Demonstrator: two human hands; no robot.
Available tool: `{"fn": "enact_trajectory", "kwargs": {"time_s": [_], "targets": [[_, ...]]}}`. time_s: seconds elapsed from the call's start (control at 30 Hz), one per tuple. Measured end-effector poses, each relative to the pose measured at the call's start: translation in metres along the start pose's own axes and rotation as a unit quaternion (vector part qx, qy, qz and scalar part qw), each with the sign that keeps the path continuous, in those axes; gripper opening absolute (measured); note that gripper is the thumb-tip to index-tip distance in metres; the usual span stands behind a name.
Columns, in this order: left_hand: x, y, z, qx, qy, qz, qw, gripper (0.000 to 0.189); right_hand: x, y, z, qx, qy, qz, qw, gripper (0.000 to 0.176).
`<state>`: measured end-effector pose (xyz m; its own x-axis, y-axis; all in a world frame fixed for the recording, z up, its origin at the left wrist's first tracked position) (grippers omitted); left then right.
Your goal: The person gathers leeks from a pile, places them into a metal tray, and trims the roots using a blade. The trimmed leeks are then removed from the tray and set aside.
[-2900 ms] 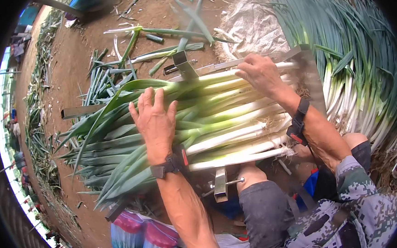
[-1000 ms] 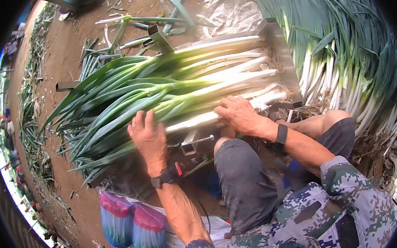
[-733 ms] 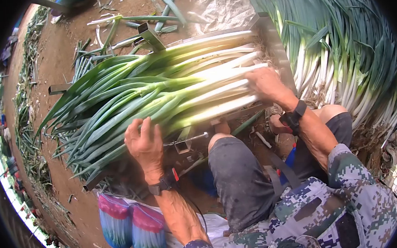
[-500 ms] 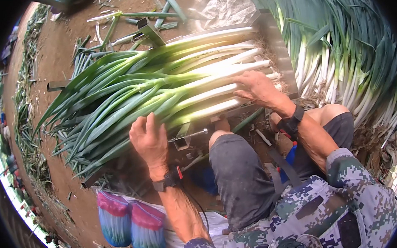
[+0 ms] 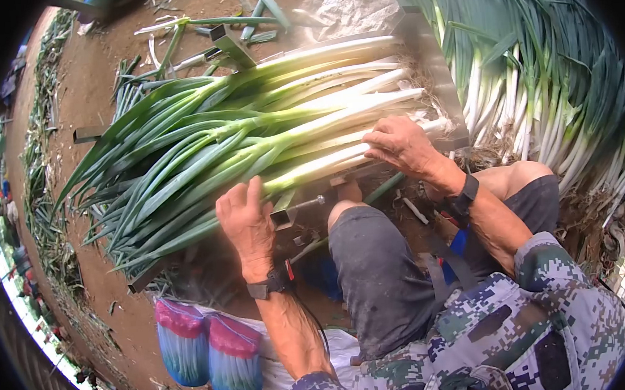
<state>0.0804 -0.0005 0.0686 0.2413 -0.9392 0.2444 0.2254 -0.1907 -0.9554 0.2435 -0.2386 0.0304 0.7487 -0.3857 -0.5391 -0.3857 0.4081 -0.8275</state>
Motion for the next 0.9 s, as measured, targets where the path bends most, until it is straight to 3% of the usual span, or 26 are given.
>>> {"fn": "enact_trajectory", "kwargs": {"time_s": [0.17,0.2,0.4,0.5,0.53,0.57,0.63,0.77,0.9], "targets": [[-0.005,0.006,-0.010,0.009,-0.001,-0.057,0.998,0.041,-0.006,0.009,-0.022,0.027,0.026,-0.013,0.999,0.024],[-0.018,0.025,-0.016,-0.003,0.004,-0.047,0.999,0.049,-0.003,0.013,-0.025,0.037,0.036,-0.021,0.998,0.025],[-0.009,0.025,-0.014,0.015,-0.030,-0.053,0.998,0.050,0.006,0.019,-0.023,0.036,0.015,-0.012,0.999,0.030],[-0.026,0.024,-0.013,-0.049,-0.053,-0.139,0.988,0.051,0.005,0.009,-0.017,0.070,0.041,0.040,0.996,0.029],[-0.030,0.018,-0.011,-0.038,-0.067,-0.229,0.970,0.041,0.005,0.003,-0.015,0.087,0.054,0.063,0.993,0.029],[-0.041,0.018,-0.014,-0.026,-0.197,-0.381,0.903,0.029,0.004,-0.006,-0.008,0.096,0.071,0.053,0.991,0.030],[-0.056,-0.005,-0.007,0.075,-0.172,-0.336,0.923,0.027,0.011,-0.019,0.012,0.115,0.108,0.032,0.987,0.033],[-0.015,-0.027,0.059,0.102,-0.026,-0.186,0.977,0.040,0.036,0.002,0.049,0.089,0.114,0.005,0.989,0.032],[0.003,0.005,0.107,-0.001,0.036,-0.064,0.997,0.054,0.038,0.020,0.046,0.035,0.137,-0.005,0.990,0.030]]}}
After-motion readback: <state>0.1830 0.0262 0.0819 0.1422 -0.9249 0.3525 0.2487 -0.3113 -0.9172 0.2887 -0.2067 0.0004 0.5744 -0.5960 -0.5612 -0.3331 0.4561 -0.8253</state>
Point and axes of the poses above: each hand's wrist, its own z-axis towards the middle knuckle, its own y-axis out of the palm, x = y × z, the point moved 8 cm from there along z, towards the middle knuckle, and after that the axes turned 1 degree about x, right-handed, at the moved point
